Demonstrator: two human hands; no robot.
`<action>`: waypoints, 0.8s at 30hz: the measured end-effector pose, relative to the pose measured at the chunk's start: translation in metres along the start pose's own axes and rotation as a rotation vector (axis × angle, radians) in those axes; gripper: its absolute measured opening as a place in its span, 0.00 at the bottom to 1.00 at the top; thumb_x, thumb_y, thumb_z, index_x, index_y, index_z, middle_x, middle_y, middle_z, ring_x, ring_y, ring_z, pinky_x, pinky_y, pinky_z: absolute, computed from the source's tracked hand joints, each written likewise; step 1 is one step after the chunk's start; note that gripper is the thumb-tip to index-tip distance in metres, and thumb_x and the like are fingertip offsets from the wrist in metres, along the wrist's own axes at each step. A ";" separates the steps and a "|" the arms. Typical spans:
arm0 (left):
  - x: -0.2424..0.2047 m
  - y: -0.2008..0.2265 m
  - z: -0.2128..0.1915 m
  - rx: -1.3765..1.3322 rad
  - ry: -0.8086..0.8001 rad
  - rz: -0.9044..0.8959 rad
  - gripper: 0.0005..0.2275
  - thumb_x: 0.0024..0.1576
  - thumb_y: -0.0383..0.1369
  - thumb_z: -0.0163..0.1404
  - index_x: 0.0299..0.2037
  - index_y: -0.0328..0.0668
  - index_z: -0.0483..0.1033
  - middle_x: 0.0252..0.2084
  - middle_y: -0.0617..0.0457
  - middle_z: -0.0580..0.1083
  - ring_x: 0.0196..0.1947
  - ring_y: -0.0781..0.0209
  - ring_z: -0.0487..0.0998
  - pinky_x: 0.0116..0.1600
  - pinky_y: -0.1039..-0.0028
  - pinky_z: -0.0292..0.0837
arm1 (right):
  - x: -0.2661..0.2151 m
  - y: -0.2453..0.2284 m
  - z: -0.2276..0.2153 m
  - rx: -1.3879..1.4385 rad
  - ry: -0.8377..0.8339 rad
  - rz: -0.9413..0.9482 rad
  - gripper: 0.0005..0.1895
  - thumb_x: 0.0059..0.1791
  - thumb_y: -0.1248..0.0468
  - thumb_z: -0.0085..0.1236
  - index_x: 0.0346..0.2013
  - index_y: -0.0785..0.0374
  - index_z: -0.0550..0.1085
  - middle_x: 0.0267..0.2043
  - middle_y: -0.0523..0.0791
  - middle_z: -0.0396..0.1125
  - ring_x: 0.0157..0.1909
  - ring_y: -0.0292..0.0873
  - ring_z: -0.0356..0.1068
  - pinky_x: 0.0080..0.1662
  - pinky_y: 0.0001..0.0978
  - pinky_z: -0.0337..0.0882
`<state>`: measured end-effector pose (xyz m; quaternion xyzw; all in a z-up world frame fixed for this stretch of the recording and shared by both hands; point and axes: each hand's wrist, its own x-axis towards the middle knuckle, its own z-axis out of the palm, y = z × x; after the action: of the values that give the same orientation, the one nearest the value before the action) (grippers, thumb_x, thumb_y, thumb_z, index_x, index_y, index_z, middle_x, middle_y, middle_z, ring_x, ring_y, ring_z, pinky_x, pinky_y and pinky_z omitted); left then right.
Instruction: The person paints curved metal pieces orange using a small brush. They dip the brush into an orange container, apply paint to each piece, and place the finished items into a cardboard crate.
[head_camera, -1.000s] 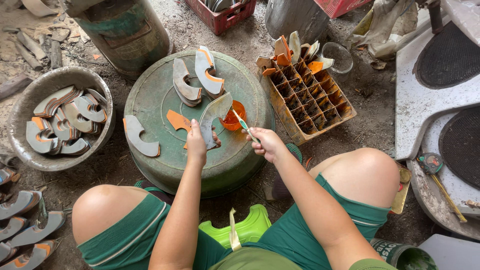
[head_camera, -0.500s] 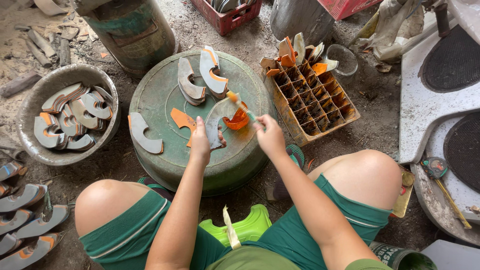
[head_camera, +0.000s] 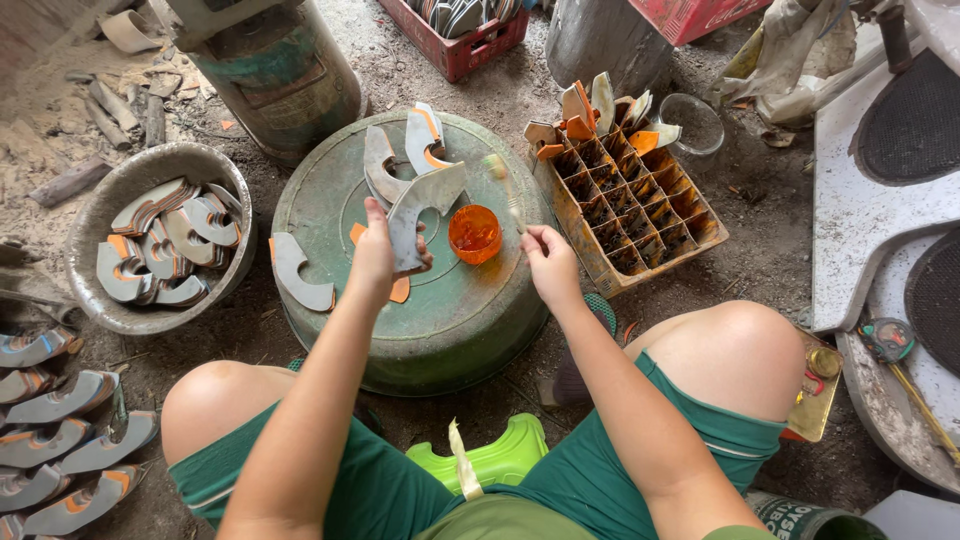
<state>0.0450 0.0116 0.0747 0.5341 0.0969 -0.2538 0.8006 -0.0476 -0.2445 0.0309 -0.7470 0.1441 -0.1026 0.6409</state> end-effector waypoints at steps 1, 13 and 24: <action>-0.001 0.006 -0.002 0.015 0.022 -0.044 0.37 0.62 0.63 0.24 0.43 0.29 0.72 0.24 0.49 0.71 0.22 0.54 0.75 0.32 0.63 0.79 | -0.006 -0.010 0.003 -0.125 0.001 -0.138 0.10 0.55 0.63 0.55 0.48 0.63 0.77 0.39 0.43 0.71 0.37 0.36 0.68 0.40 0.29 0.70; -0.008 -0.013 -0.007 0.028 0.078 0.035 0.27 0.68 0.48 0.23 0.44 0.29 0.70 0.24 0.44 0.71 0.21 0.50 0.76 0.30 0.61 0.77 | -0.034 -0.047 0.036 -0.367 -0.064 -0.385 0.08 0.51 0.65 0.60 0.44 0.60 0.78 0.42 0.45 0.71 0.42 0.44 0.74 0.43 0.34 0.72; 0.002 -0.019 -0.008 -0.091 0.110 0.041 0.18 0.68 0.42 0.26 0.46 0.34 0.62 0.25 0.43 0.70 0.20 0.51 0.73 0.28 0.57 0.76 | -0.042 -0.055 0.045 -0.446 -0.075 -0.411 0.09 0.50 0.63 0.61 0.45 0.57 0.79 0.42 0.42 0.71 0.39 0.43 0.74 0.40 0.33 0.72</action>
<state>0.0383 0.0123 0.0554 0.5123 0.1411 -0.2029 0.8225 -0.0675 -0.1807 0.0798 -0.8859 -0.0148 -0.1681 0.4320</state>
